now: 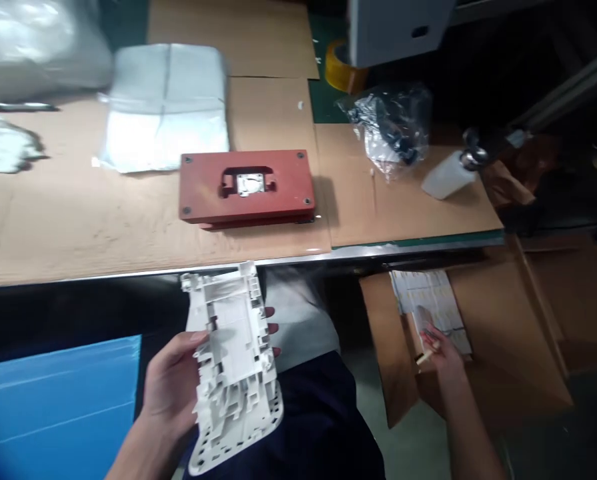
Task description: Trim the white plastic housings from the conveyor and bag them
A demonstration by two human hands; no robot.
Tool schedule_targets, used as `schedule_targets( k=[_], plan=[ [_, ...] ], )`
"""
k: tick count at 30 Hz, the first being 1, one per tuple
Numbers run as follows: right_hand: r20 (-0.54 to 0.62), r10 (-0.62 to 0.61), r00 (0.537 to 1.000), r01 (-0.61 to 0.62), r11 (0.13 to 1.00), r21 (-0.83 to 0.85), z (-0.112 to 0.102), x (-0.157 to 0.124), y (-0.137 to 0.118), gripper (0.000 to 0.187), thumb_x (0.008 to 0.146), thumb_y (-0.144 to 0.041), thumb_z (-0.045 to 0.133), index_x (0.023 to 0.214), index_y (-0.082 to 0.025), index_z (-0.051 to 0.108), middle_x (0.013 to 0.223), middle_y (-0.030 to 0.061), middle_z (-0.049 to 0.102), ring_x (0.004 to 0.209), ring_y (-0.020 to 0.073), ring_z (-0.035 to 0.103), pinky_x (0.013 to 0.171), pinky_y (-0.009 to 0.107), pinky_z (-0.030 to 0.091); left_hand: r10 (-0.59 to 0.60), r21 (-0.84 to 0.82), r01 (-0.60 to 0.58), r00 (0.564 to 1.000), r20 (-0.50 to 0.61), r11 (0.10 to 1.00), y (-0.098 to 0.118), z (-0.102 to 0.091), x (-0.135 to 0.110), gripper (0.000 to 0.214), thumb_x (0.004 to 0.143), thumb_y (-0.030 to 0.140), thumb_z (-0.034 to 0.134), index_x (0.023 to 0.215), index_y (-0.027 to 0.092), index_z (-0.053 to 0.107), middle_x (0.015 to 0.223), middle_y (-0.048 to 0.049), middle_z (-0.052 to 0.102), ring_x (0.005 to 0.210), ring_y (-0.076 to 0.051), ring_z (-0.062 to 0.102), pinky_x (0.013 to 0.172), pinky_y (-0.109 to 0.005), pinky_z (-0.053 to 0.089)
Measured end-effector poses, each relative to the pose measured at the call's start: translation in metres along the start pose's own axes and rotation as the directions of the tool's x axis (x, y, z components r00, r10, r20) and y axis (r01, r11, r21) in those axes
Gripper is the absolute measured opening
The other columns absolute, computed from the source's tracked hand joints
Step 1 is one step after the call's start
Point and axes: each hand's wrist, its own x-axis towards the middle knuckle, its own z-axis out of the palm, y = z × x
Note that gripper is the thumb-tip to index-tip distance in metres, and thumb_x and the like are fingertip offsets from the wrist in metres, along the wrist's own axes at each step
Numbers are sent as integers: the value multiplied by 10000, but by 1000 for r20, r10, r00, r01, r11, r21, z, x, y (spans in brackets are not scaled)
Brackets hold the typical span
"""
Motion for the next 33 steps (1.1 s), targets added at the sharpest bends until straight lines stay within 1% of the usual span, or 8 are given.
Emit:
schedule_targets(
  k=[3,7,11,14,16,24,30,33],
  plan=[
    [118,15,993,-18,1000,26,-5,-39,3,138,831,-275,758,907,-222,656,962,19,686,793,166,689,648,276,593,24,-27,-23,999,31,999,0,-2,3,592,722,331,649,1253,68,666,1206,-236,721,1054,-457,700,947,-595,530],
    [371,-36,928,32,999,18,30,-118,-12,394,539,-200,923,841,-295,688,915,-4,714,656,166,648,434,233,502,85,-34,-84,996,29,996,2,-11,2,599,757,329,624,1287,50,621,1164,-253,729,1017,-436,715,958,-599,508],
    [801,-9,599,188,974,-130,99,-213,-49,340,671,-302,891,969,-221,749,899,52,727,469,53,419,339,171,304,171,-70,-177,982,-84,982,3,-17,-8,509,858,430,621,1246,102,649,1085,-200,760,1013,-392,719,950,-561,524],
    [909,169,382,238,932,-273,143,-264,-63,343,693,-234,883,1010,-183,760,856,44,735,453,19,381,481,175,463,192,-96,-207,971,-145,974,3,-23,-15,546,884,514,617,1273,132,643,1062,-162,768,1021,-358,719,953,-507,535],
    [915,253,314,250,908,-336,163,-283,-60,336,670,-201,896,977,-174,763,810,27,735,489,36,460,659,231,558,206,-103,-222,967,-148,970,1,-28,-17,561,893,525,611,1303,141,631,1087,-148,764,1062,-346,705,971,-480,529],
    [893,308,328,267,877,-400,187,-300,-32,435,644,-292,925,1015,-164,737,839,50,743,722,171,672,832,356,576,247,-67,-250,968,-48,966,-9,-40,-19,545,955,551,520,1217,105,694,1138,-151,749,1149,-324,660,1024,-416,502],
    [887,-75,456,626,735,-260,181,-297,-16,445,677,-415,897,1043,-225,728,916,36,632,818,188,612,694,297,561,260,-179,-256,966,-1,950,-5,-41,-18,543,938,546,551,1266,128,664,1135,-148,749,1090,-341,690,994,-452,524],
    [867,-131,481,631,739,-238,185,-294,-9,525,647,-410,917,1082,-252,670,983,34,637,889,197,615,740,293,565,275,-235,-269,961,-11,934,-3,-41,-18,527,932,524,570,1283,139,652,1114,-145,753,1049,-344,707,977,-470,532]
  ],
)
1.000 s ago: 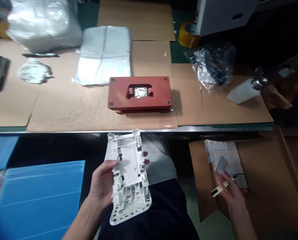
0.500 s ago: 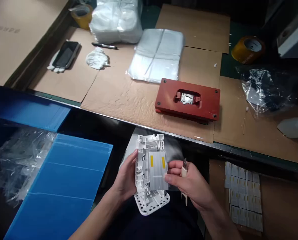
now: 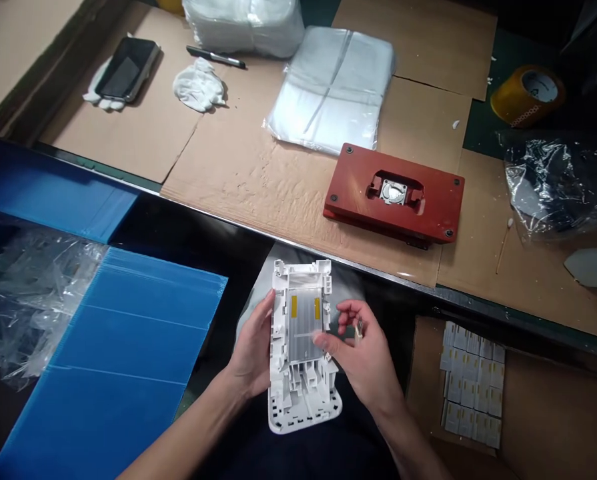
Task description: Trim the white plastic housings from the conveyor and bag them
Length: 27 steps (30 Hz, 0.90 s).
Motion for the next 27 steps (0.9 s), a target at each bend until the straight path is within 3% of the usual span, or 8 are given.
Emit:
schedule_targets(
  k=[4,6,8,11,14,16,22,27],
  plan=[
    [250,62,966,-101,983,150,1,7,1,588,706,-399,885,1221,-235,656,1180,79,699,1118,263,639,949,363,539,-49,-9,49,999,-20,999,0,-3,2,532,940,525,548,1264,116,656,1091,-162,753,1028,-350,711,960,-477,538],
    [397,103,912,-190,964,187,1,7,0,550,732,-391,869,1215,-204,684,1196,97,716,1082,277,670,950,388,541,-98,0,98,995,-8,995,0,-6,2,596,935,577,523,1274,101,640,1113,-179,741,1046,-364,700,954,-484,538],
    [454,113,884,-223,955,197,0,6,-1,523,738,-391,866,1189,-178,710,1184,110,729,1028,284,692,921,400,555,-99,64,100,995,-20,993,-2,-10,0,653,929,631,499,1317,116,601,1171,-179,719,1083,-363,682,959,-479,532],
    [378,61,924,-148,968,204,2,3,2,515,742,-402,863,1181,-175,717,1180,110,736,1060,297,690,950,412,552,74,362,-53,996,-45,931,-4,-15,-8,684,875,546,663,1436,211,461,1335,-142,640,1182,-337,629,990,-444,508],
    [313,33,949,-82,986,143,5,0,4,490,757,-416,848,1169,-186,715,1180,103,738,1092,299,687,960,402,559,222,701,-165,975,10,694,-8,-20,-16,970,703,293,871,1503,253,324,1431,-128,563,1263,-334,567,1059,-428,447],
    [325,54,944,-85,993,80,7,-2,3,491,764,-421,836,1182,-199,707,1184,93,737,1064,291,701,904,379,588,258,790,-172,966,18,589,-11,-21,-20,1040,670,230,879,1517,238,277,1408,-127,577,1259,-326,565,1073,-418,429],
    [325,124,937,-108,992,-66,9,-24,14,499,797,-350,791,1265,-249,649,1249,51,715,1089,278,694,906,364,591,256,784,-170,967,14,597,-21,-26,-36,867,726,190,830,1453,261,362,1366,-96,611,1203,-300,609,982,-361,491],
    [354,52,934,-4,991,-135,15,-44,40,438,879,-328,703,1296,-235,602,1280,87,694,1174,288,652,990,403,548,222,786,-124,975,-17,606,-31,-37,-52,870,731,200,837,1463,292,376,1335,-73,636,1205,-290,610,998,-357,478]
  ],
)
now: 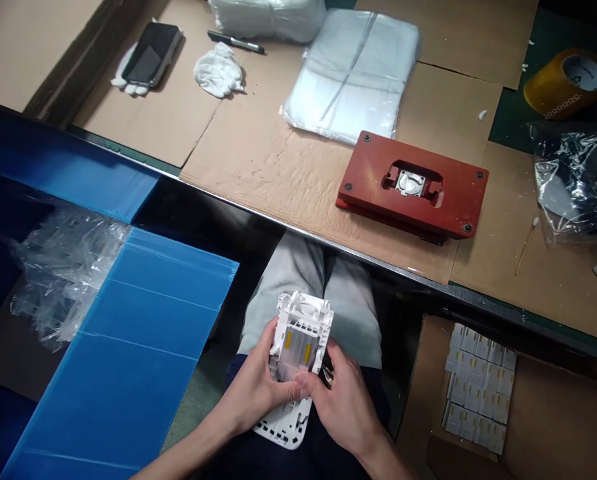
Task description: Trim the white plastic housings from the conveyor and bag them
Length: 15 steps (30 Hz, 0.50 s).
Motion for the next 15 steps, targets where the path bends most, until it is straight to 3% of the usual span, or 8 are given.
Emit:
schedule_targets(
  k=[5,12,15],
  plan=[
    [57,-36,998,37,999,-12,3,8,2,431,887,-308,688,1303,-236,604,1301,81,682,1166,279,650,1013,401,528,-23,-9,23,999,-23,1000,-8,-1,-1,857,743,221,832,1454,266,355,1315,-86,645,1171,-284,624,985,-367,483],
    [48,118,992,-119,992,30,0,1,-10,547,859,-330,711,1379,-256,561,1340,55,658,1178,276,647,945,373,575,-88,-6,88,996,-33,996,-9,1,-6,678,713,257,857,1277,212,484,1242,-102,669,1119,-292,645,931,-383,517],
    [27,46,999,-46,999,-29,4,-7,-6,514,881,-307,683,1375,-238,559,1337,69,658,1206,274,631,985,381,553,-71,-3,71,997,-8,997,-13,2,-7,683,710,258,863,1271,222,475,1213,-80,673,1099,-279,652,905,-368,525]
  ],
)
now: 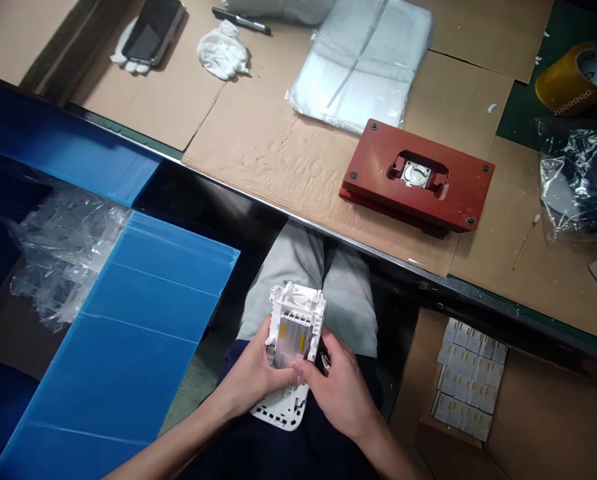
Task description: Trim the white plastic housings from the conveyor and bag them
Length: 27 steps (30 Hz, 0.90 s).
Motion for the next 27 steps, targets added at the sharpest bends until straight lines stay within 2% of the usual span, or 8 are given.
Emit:
schedule_targets(
  k=[2,5,12,15,20,22,24,27],
  plan=[
    [-27,-77,997,75,996,-49,3,-2,4,483,897,-282,656,1367,-227,554,1336,81,659,1231,274,615,1014,389,533,19,12,-19,1000,7,1000,-5,0,1,680,706,256,869,1262,227,479,1179,-65,677,1083,-269,651,890,-357,526],
    [-39,-130,991,126,988,-88,5,-1,8,433,901,-264,644,1323,-209,568,1274,96,690,1173,276,645,969,383,548,33,46,-32,999,-10,998,-12,-1,3,672,703,260,872,1248,233,480,1117,-44,686,1061,-261,652,877,-350,527],
    [29,-72,997,72,997,-20,-6,1,7,427,890,-296,679,1301,-237,579,1302,61,669,1152,245,642,954,343,537,26,95,-25,1000,-9,995,-6,0,0,665,734,247,837,1271,262,445,1210,-37,659,1104,-242,645,909,-348,529],
    [25,-63,998,64,996,-65,-7,-3,7,411,889,-299,679,1285,-235,588,1226,58,694,1078,238,657,854,319,554,15,124,-14,1000,-8,992,-4,1,-3,686,718,237,843,1275,262,444,1215,-38,660,1101,-245,647,905,-347,528],
    [-54,-160,986,148,972,-180,0,-4,15,316,883,-305,671,1172,-188,619,1088,75,711,887,210,664,676,280,531,44,141,-40,999,-30,989,-11,2,0,634,714,254,847,1230,240,481,1074,-22,688,1029,-254,658,840,-339,526],
    [-56,-163,985,150,971,-186,1,-2,18,315,890,-319,663,1173,-186,622,1029,66,712,801,189,649,627,274,510,55,145,-50,998,-33,988,-13,1,1,604,724,264,841,1215,241,490,1070,-18,694,1005,-248,661,832,-337,523],
    [-31,-142,989,136,979,-155,-1,0,19,355,896,-327,660,1221,-196,607,1032,58,706,804,186,645,647,277,516,51,161,-44,998,-39,986,-13,1,2,610,730,270,837,1228,248,485,1105,-19,690,1016,-244,659,843,-339,522],
    [7,-100,995,100,988,-115,-5,0,15,388,891,-322,670,1256,-216,592,1095,56,697,933,211,651,739,293,538,44,163,-37,998,-37,986,-9,1,0,645,729,286,840,1255,255,468,1147,-23,676,1055,-244,651,859,-339,524]
  ],
)
